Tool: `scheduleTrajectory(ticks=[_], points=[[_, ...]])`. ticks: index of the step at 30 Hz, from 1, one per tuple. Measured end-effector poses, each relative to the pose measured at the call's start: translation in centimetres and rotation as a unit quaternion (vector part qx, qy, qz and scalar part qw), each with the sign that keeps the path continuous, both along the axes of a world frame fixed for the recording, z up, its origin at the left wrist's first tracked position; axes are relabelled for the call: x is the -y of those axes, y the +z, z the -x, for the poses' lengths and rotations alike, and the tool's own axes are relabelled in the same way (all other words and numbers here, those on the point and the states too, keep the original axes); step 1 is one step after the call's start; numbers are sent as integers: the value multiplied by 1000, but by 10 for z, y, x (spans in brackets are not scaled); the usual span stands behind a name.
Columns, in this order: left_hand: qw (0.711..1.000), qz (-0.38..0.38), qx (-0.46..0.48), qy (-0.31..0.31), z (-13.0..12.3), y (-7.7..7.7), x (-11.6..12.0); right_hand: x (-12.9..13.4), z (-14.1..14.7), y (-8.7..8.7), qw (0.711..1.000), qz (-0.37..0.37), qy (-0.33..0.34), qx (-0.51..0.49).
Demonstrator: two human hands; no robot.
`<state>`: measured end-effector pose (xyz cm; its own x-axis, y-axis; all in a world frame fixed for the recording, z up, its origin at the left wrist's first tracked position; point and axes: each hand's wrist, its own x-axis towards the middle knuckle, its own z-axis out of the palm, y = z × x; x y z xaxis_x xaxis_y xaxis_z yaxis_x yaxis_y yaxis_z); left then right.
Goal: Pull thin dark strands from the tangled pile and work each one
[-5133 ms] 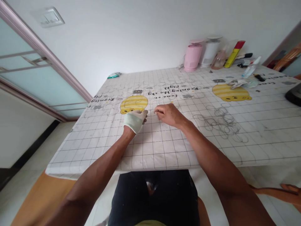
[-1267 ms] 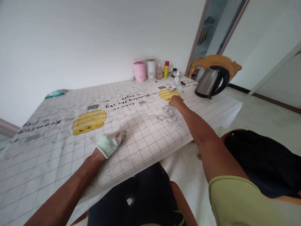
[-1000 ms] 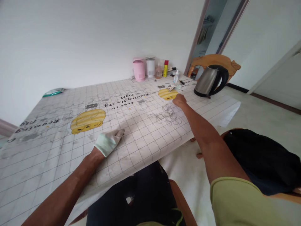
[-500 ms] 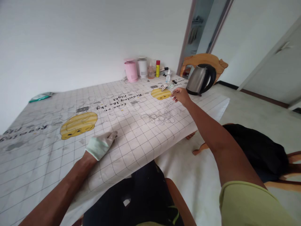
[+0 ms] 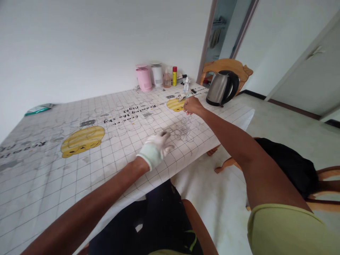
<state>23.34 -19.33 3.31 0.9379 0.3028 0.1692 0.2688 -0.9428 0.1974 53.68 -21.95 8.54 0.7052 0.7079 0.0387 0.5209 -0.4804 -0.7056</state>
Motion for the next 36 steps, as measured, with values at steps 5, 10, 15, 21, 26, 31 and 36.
scheduleTrajectory(ticks=[5,10,15,21,26,31,36], points=[[998,33,18,44,-94,-14,23,6,10,3,999,-36,-14,-17],[997,15,32,62,-136,-20,29,20,15,0,997,-80,16,-15],[999,-14,20,49,-154,-19,39,27,24,1,996,-43,42,61],[998,25,2,59,-155,-23,38,22,4,9,998,-1,24,-57],[999,29,3,38,-146,-27,40,20,-20,6,986,67,19,-152],[999,29,14,8,-136,-33,44,28,-32,-6,971,105,56,-207],[999,34,-2,15,-132,-36,45,38,-32,-15,966,110,39,-232]])
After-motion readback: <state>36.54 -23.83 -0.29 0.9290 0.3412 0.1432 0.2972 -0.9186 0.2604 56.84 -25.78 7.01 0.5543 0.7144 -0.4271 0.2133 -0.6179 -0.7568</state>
